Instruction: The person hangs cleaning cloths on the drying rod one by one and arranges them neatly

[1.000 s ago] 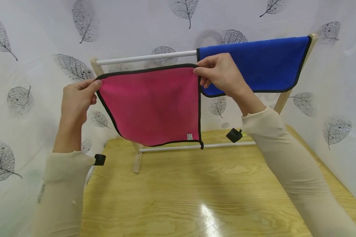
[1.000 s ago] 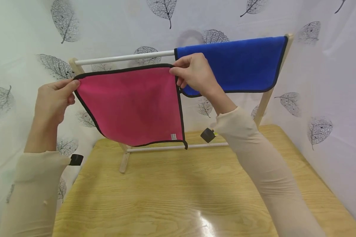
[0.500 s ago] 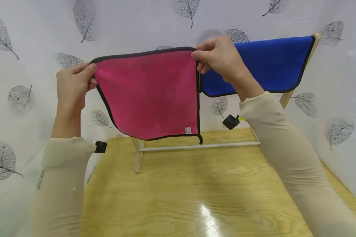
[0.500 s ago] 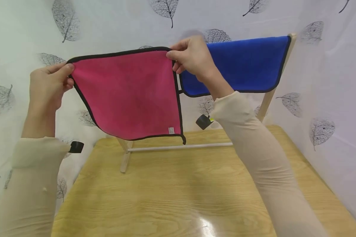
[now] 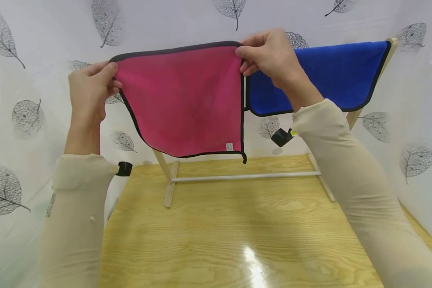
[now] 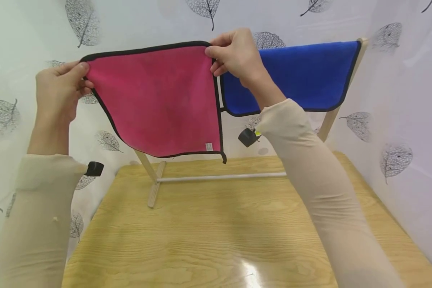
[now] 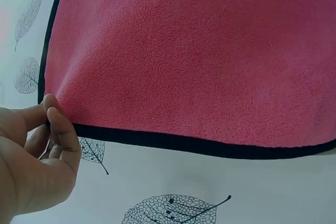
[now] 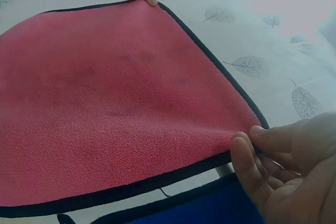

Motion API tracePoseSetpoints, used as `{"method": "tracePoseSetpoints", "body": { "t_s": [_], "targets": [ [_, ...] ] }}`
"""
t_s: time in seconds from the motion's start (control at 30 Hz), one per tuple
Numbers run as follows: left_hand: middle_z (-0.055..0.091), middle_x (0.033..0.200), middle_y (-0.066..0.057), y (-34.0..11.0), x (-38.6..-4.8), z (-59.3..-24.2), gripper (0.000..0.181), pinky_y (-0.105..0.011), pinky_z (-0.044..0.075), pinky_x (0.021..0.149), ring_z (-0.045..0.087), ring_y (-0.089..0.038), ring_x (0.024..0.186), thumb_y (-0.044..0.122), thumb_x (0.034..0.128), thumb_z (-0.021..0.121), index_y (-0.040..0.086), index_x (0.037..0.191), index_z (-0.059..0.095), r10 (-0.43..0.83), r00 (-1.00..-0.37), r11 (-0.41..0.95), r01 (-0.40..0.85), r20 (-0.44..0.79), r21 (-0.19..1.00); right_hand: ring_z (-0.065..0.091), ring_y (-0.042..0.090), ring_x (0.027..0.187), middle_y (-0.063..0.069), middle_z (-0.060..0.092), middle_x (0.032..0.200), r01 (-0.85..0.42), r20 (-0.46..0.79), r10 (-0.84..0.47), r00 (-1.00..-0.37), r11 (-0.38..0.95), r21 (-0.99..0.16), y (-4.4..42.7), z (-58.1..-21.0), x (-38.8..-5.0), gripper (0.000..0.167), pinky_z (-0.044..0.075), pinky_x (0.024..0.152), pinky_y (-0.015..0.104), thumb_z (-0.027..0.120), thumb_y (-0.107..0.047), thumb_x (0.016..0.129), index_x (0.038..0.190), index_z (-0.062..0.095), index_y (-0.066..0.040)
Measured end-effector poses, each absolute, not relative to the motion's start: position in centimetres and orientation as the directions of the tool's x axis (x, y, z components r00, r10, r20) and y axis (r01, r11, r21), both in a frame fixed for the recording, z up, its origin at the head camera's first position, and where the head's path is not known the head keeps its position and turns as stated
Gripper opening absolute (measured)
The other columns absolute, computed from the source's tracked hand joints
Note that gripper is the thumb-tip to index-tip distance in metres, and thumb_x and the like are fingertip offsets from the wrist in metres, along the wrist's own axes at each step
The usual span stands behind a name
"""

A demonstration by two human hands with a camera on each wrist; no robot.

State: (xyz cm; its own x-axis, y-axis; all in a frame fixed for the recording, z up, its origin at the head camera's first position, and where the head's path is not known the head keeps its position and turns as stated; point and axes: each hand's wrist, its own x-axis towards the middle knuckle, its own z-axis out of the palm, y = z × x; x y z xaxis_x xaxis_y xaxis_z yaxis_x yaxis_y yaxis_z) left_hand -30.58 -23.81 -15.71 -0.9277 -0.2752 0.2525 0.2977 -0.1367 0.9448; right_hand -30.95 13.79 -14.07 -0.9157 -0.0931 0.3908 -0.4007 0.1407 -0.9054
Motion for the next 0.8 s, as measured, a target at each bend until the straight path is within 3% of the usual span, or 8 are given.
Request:
{"method": "tracePoseSetpoints", "body": {
  "t_s": [0.33,0.57,0.8],
  "targets": [
    [0.071,0.083,-0.010,-22.9,-31.7,-14.3,0.033,-0.024,0.060,0.064,0.069,-0.016,0.057,0.004,0.0921,0.077,-0.003,0.123,0.072,-0.299,-0.915,-0.202,0.337,0.270,0.920,0.070,0.022,0.062,0.016,0.070,0.086,-0.392,0.387,-0.078,-0.919,0.072,-0.917,13.9,-13.0,-31.9,0.030,0.061,0.063,0.028,0.073,-0.002,0.095,0.121,0.068,0.011],
    [0.072,0.080,-0.012,-22.4,-32.2,-14.1,0.019,-0.025,0.061,0.067,0.071,-0.018,0.062,0.003,0.0927,0.075,-0.003,0.110,0.075,-0.315,-0.895,-0.214,0.392,0.316,0.895,0.072,0.022,0.068,0.016,0.069,0.091,-0.395,0.391,-0.061,-0.918,0.077,-0.915,13.7,-12.1,-32.2,0.031,0.061,0.067,0.029,0.071,-0.004,0.096,0.124,0.068,0.008],
    [0.070,0.082,-0.012,-21.7,-33.2,-14.0,0.014,-0.026,0.062,0.067,0.072,-0.019,0.064,0.001,0.0938,0.073,-0.004,0.106,0.075,-0.339,-0.881,-0.266,0.426,0.329,0.865,0.071,0.023,0.067,0.016,0.069,0.090,-0.406,0.404,-0.045,-0.914,0.038,-0.913,13.7,-12.0,-32.5,0.029,0.061,0.067,0.030,0.071,0.000,0.096,0.122,0.068,0.009]
  ]
}}
